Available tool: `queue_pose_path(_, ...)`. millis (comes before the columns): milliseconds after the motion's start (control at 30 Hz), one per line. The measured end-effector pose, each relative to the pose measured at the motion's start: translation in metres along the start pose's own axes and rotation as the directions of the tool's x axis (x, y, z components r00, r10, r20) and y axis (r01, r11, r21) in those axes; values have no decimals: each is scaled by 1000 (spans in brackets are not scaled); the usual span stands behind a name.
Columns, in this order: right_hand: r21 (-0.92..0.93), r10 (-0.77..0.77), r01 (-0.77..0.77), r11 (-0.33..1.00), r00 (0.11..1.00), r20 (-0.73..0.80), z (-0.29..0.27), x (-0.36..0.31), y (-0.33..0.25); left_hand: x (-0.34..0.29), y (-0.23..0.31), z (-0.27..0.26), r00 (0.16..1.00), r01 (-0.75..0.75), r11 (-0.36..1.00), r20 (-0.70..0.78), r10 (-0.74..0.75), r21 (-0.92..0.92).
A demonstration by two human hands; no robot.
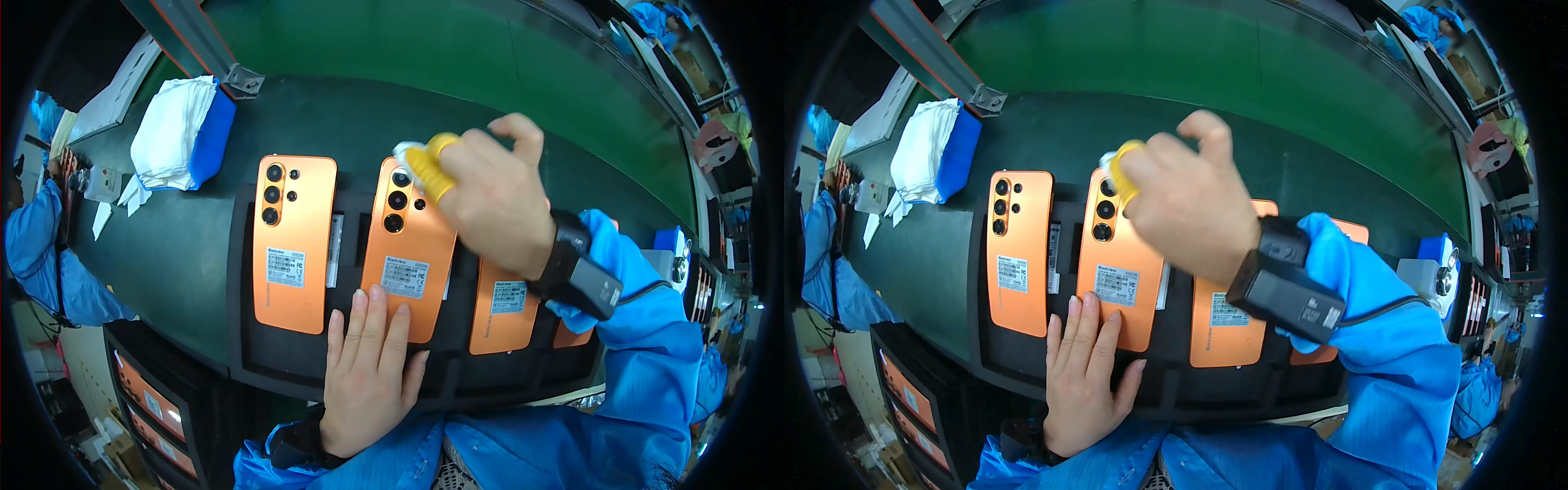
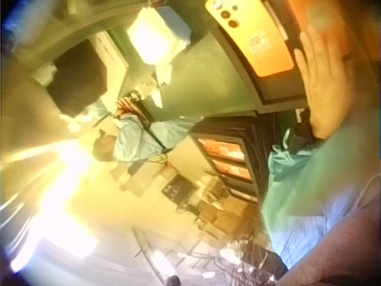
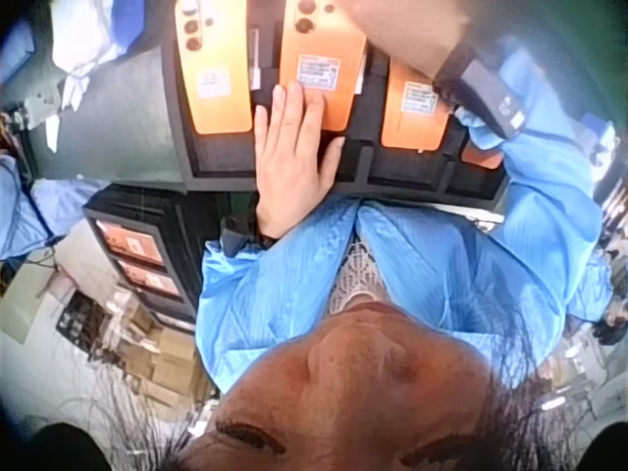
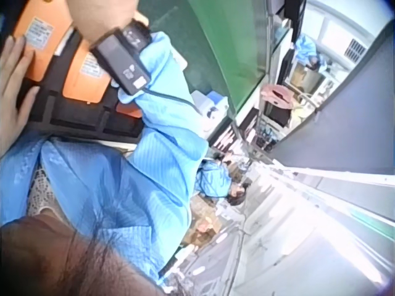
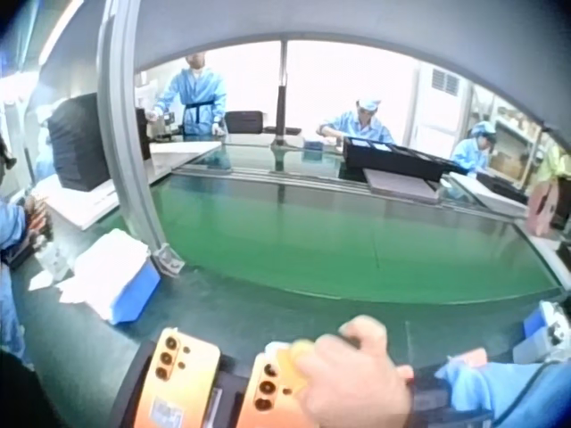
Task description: The recorder wipes the backs and camera modules of several orange mobile phones using a yellow-capped cloth and solvent at a factory assembly station.
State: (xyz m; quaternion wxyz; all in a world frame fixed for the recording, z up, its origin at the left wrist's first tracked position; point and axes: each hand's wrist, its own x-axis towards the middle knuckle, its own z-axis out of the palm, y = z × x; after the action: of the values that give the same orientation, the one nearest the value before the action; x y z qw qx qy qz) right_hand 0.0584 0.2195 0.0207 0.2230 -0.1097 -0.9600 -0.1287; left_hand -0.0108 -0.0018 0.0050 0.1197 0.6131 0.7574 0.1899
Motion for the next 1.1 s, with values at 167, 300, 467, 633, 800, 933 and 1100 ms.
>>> queue_pose_path(167, -12, -74, 74, 997, 997, 20, -1, -1, -10, 2, 3, 0, 1000, -5, 1000, 12, 6, -5)
queue_pose_path(300, -109, 52, -53, 993, 999, -12, 4, -3, -24, -1, 2, -1, 999, 40, 999, 33, -40, 26)
queue_pose_path(467, -71, 53, -52, 996, 999, 1, -4, -31, -43, 1, 4, 0, 999, 25, 1000, 23, -25, -6)
queue_pose_path(633, -51, 104, -100, 994, 991, 89, -9, -23, -16, -1, 2, -1, 999, 39, 999, 29, -39, -6)
queue_pose_path(800, 110, 77, -81, 991, 996, 40, -10, -4, -9, 0, 3, 0, 999, 32, 999, 21, -31, -7)
queue_pose_path(933, 280, 48, -55, 958, 998, 32, -3, 2, -12, 0, 2, 1, 999, 32, 999, 24, -32, 13)
queue_pose_path(1100, 238, 101, -152, 959, 972, 214, -25, -9, -4, -2, 2, 0, 998, 52, 999, 26, -52, -12)
